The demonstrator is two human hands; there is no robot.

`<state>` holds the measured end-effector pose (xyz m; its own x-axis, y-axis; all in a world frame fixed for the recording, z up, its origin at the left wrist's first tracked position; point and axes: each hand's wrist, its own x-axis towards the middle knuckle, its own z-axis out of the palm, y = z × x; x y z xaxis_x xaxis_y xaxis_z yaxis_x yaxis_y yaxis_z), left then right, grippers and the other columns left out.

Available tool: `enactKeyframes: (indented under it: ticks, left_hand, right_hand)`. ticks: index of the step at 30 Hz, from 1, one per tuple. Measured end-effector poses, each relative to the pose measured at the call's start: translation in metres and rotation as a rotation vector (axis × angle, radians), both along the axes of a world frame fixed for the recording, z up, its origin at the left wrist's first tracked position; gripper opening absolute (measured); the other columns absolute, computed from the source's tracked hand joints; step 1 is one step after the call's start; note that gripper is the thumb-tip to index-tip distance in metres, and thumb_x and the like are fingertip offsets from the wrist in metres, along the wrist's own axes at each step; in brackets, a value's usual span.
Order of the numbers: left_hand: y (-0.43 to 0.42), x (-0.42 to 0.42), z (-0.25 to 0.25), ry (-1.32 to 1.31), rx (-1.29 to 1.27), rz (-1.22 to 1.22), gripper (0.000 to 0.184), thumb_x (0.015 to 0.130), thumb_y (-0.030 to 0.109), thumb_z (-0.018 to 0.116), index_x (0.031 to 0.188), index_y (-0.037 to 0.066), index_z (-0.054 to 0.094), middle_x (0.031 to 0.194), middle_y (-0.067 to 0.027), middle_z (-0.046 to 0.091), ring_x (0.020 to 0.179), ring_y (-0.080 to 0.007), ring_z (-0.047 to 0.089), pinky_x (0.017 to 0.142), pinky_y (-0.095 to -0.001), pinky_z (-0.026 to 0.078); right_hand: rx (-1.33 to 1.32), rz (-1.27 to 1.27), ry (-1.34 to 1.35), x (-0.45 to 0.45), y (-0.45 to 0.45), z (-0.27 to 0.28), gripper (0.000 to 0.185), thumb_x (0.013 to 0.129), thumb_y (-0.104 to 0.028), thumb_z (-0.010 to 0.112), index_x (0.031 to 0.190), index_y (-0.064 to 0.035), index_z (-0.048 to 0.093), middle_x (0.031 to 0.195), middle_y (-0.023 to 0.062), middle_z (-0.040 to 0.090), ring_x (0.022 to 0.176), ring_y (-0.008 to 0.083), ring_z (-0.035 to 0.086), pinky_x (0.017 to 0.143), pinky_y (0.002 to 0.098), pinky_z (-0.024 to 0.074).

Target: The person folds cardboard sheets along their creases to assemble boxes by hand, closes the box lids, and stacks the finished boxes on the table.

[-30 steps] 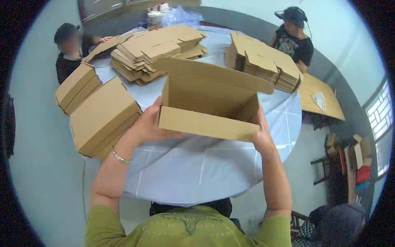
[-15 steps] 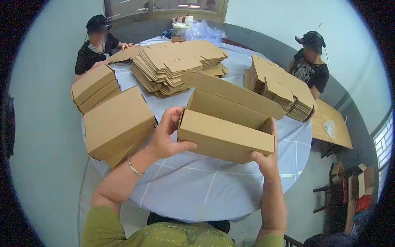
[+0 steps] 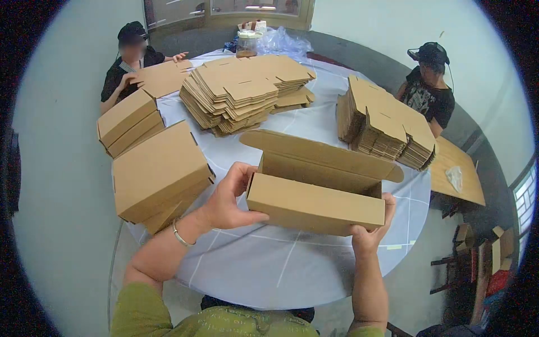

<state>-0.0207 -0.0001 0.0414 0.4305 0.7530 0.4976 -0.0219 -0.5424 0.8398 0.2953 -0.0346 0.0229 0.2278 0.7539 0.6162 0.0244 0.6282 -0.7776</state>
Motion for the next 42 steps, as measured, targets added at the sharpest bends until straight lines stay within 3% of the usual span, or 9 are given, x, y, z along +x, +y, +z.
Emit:
enactKeyframes:
  ticks: [8,15,20,22,23,24,26,31,42]
  left_hand:
    - [-0.009,0.004,0.007,-0.206,-0.329,-0.072,0.062,0.073,0.002,0.078,0.128,0.001,0.05,0.117,-0.0045,0.059,0.109,-0.0139,0.056,0.095,-0.0314,0.045]
    - [-0.011,0.011,0.003,-0.213,-0.379,-0.108,0.07,0.077,0.003,0.077,0.137,0.003,0.04,0.125,-0.0053,0.055,0.116,-0.0142,0.052,0.101,-0.0326,0.041]
    - [-0.007,0.008,-0.006,-0.138,-0.318,-0.125,0.074,0.083,0.011,0.075,0.142,0.001,0.031,0.132,-0.0072,0.05,0.122,-0.0158,0.047,0.104,-0.0337,0.037]
    - [-0.007,0.004,-0.002,-0.13,-0.335,-0.117,0.075,0.083,0.011,0.075,0.142,0.0,0.03,0.133,-0.0076,0.049,0.122,-0.0162,0.046,0.105,-0.0337,0.037]
    - [-0.006,0.003,-0.001,-0.124,-0.349,-0.106,0.075,0.084,0.012,0.075,0.143,0.0,0.03,0.133,-0.0079,0.049,0.123,-0.0166,0.046,0.105,-0.0337,0.036]
    - [-0.005,0.001,-0.001,-0.12,-0.349,-0.113,0.075,0.084,0.012,0.075,0.143,0.0,0.03,0.133,-0.0079,0.049,0.123,-0.0166,0.046,0.105,-0.0337,0.036]
    - [-0.004,-0.001,-0.001,-0.109,-0.317,-0.112,0.076,0.083,0.013,0.075,0.143,0.0,0.029,0.133,-0.0079,0.049,0.123,-0.0165,0.046,0.105,-0.0336,0.036]
    - [-0.005,0.002,-0.006,-0.079,-0.261,-0.119,0.077,0.083,0.014,0.076,0.143,0.0,0.03,0.132,-0.0081,0.05,0.122,-0.0167,0.047,0.104,-0.0329,0.037]
    - [-0.006,-0.004,-0.006,-0.014,-0.335,-0.119,0.077,0.079,0.014,0.079,0.14,-0.001,0.034,0.129,-0.0087,0.053,0.118,-0.0178,0.052,0.101,-0.0331,0.041]
  right_hand:
    - [-0.165,-0.08,0.086,-0.009,-0.006,0.015,0.082,0.057,-0.019,0.077,0.13,-0.0032,0.043,0.115,0.0056,0.054,0.108,0.019,0.054,0.096,0.0326,0.0438]
    - [-0.074,0.111,0.07,-0.011,-0.009,0.018,0.073,0.064,-0.014,0.085,0.125,-0.0029,0.045,0.115,0.0049,0.059,0.107,0.0159,0.057,0.093,0.0323,0.046]
    - [-0.044,0.074,-0.107,-0.005,-0.01,0.017,0.082,0.077,-0.038,0.08,0.138,-0.0007,0.038,0.126,0.0098,0.054,0.12,0.0201,0.051,0.102,0.036,0.0393]
    - [0.021,0.07,0.034,-0.009,-0.008,0.019,0.08,0.091,-0.061,0.048,0.137,0.0032,0.039,0.129,0.0129,0.051,0.119,0.023,0.049,0.104,0.0355,0.036]
    - [0.041,0.045,0.05,-0.009,-0.005,0.02,0.074,0.099,-0.057,0.029,0.139,0.0037,0.039,0.13,0.0155,0.051,0.115,0.0231,0.051,0.101,0.0365,0.0381]
    - [0.042,0.037,0.053,-0.003,-0.003,0.021,0.074,0.099,-0.057,0.029,0.139,0.0037,0.039,0.13,0.0155,0.051,0.115,0.0231,0.051,0.101,0.0365,0.0381]
    - [0.081,0.171,0.266,0.012,-0.002,0.025,0.053,0.101,-0.039,0.042,0.133,0.0017,0.05,0.117,0.0106,0.057,0.102,0.0208,0.055,0.094,0.0336,0.0414]
    - [0.09,-0.06,-0.09,0.022,-0.01,0.035,0.027,0.096,-0.012,0.053,0.114,0.0052,0.065,0.092,0.0077,0.058,0.07,0.0139,0.053,0.063,0.0258,0.0445]
    - [0.108,0.449,0.075,0.033,-0.007,0.042,0.032,0.09,-0.007,0.057,0.12,0.0024,0.063,0.082,0.0021,0.051,0.064,0.0088,0.047,0.056,0.0239,0.0406]
